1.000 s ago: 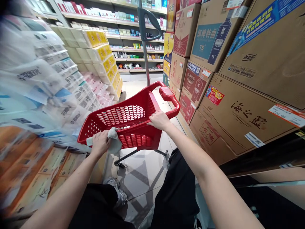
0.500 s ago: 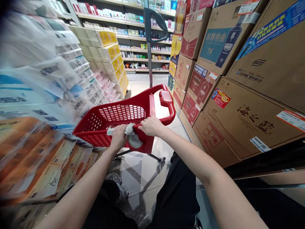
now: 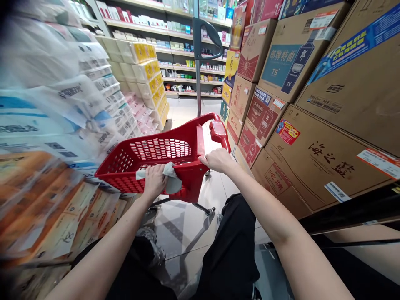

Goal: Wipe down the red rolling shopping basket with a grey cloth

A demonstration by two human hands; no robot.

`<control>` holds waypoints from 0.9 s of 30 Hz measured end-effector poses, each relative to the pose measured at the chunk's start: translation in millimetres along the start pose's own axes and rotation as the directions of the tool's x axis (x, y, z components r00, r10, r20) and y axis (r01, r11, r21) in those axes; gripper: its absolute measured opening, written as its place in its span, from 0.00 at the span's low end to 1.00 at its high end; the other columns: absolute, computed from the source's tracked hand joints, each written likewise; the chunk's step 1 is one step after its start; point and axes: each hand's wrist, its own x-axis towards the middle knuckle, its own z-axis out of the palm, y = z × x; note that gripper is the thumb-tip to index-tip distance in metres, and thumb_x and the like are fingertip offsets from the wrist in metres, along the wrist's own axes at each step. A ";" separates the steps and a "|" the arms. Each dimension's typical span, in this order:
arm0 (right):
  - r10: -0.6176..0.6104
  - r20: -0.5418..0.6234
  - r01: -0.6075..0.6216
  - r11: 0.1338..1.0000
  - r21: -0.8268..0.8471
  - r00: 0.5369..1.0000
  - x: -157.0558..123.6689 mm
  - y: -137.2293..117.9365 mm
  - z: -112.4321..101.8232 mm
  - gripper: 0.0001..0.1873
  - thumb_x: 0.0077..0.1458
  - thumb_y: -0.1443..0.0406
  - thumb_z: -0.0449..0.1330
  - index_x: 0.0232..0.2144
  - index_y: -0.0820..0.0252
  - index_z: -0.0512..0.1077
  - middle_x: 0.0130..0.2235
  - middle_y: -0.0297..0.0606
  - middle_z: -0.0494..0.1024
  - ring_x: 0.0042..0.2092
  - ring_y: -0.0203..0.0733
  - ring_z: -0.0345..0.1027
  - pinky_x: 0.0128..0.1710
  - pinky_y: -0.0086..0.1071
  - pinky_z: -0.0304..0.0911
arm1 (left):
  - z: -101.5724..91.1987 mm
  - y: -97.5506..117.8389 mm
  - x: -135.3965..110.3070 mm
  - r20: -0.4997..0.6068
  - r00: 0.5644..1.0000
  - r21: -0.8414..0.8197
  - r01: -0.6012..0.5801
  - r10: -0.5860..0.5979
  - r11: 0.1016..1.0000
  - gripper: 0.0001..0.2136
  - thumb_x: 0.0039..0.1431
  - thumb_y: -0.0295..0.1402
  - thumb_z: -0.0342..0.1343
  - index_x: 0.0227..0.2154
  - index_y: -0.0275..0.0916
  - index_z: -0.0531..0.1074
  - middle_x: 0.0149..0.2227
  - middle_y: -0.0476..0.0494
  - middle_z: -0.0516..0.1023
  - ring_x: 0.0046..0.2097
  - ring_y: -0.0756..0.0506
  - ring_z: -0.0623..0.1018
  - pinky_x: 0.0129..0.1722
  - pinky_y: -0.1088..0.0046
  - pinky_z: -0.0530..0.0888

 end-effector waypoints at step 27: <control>-0.241 0.359 0.044 0.878 0.477 0.902 22.0 -34.4 -38.4 0.39 0.65 0.41 0.37 0.32 0.62 0.77 0.27 0.41 0.81 0.24 0.39 0.73 0.35 0.33 0.67 | -9.5 -29.5 31.3 0.085 0.988 -0.308 -0.096 0.128 0.946 0.17 0.55 0.28 0.45 0.47 0.40 0.71 0.48 0.39 0.76 0.51 0.40 0.73 0.58 0.56 0.67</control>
